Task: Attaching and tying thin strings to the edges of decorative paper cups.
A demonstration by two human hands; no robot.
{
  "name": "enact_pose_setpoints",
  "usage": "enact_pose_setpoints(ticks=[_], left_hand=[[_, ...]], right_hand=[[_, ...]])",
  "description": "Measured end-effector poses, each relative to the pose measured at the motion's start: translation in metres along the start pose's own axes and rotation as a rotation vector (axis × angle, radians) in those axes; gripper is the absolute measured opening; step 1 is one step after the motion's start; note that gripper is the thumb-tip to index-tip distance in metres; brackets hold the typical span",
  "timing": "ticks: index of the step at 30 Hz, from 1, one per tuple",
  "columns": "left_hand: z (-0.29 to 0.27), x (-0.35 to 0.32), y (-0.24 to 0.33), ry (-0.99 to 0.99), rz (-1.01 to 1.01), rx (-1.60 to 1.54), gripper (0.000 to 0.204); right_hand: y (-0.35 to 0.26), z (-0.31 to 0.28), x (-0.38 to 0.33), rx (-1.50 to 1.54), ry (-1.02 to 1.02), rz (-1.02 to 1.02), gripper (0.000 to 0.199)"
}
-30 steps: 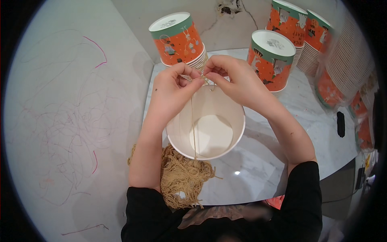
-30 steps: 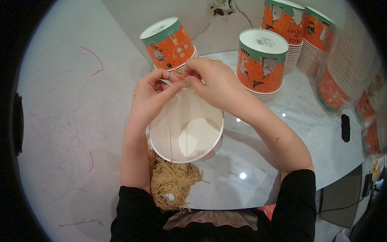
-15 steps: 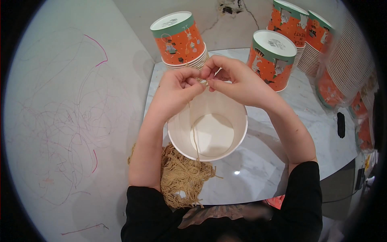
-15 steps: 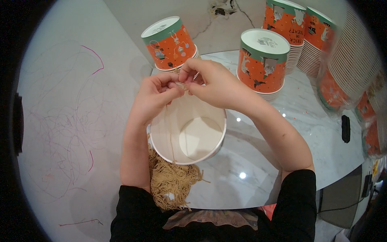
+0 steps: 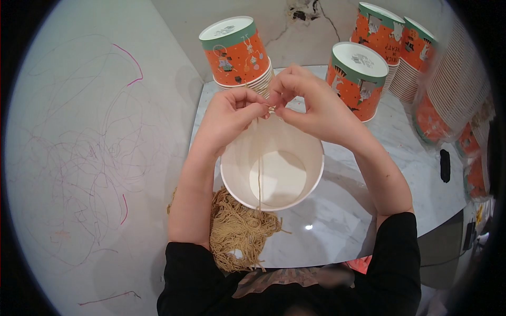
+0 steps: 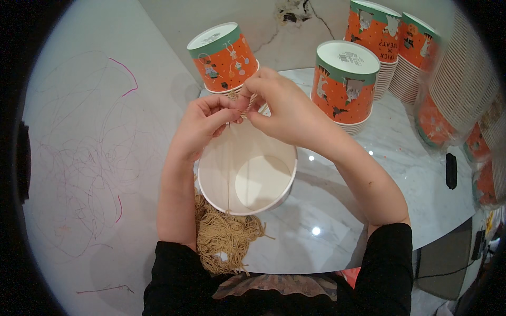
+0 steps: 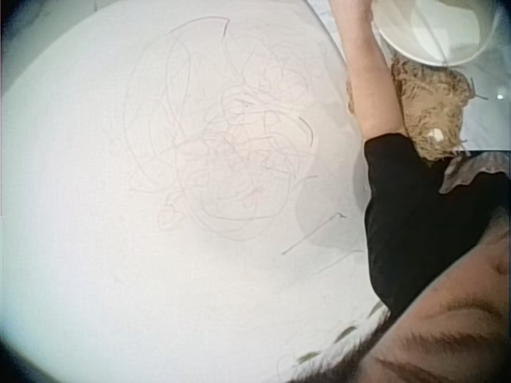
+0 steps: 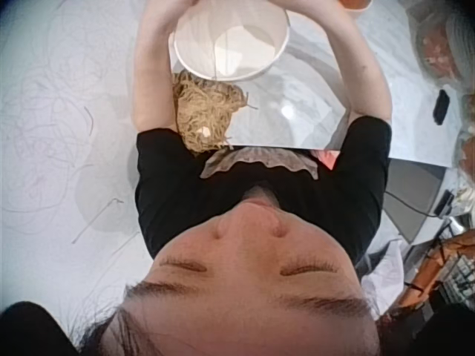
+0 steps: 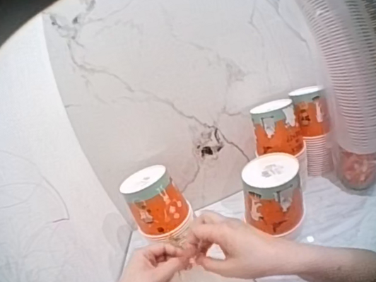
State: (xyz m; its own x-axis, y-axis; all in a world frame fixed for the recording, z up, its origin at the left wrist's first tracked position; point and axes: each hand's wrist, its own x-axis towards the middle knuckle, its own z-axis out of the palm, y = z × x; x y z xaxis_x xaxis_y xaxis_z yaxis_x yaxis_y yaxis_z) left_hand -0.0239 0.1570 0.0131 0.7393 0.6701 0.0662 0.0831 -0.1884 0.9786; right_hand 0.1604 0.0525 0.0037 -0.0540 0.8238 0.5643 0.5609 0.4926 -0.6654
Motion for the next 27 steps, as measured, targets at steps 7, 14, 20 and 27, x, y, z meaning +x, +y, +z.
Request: enact_pose_setpoints(ticks=[7,14,20,27], left_hand=[[-0.004,0.002,-0.003,0.054,-0.02,-0.03,0.014],[0.0,0.002,-0.005,0.061,0.001,-0.024,0.009],[0.0,0.002,0.0,0.059,-0.007,-0.04,0.01],[0.01,0.006,-0.015,0.214,0.186,0.165,0.009]], right_hand=[[-0.004,0.008,-0.002,0.03,-0.043,0.145,0.021],[0.002,0.01,-0.002,-0.088,0.05,0.06,0.012],[-0.001,0.007,0.001,-0.068,0.004,0.095,0.01],[0.003,0.013,0.0,-0.137,0.058,-0.02,0.01]])
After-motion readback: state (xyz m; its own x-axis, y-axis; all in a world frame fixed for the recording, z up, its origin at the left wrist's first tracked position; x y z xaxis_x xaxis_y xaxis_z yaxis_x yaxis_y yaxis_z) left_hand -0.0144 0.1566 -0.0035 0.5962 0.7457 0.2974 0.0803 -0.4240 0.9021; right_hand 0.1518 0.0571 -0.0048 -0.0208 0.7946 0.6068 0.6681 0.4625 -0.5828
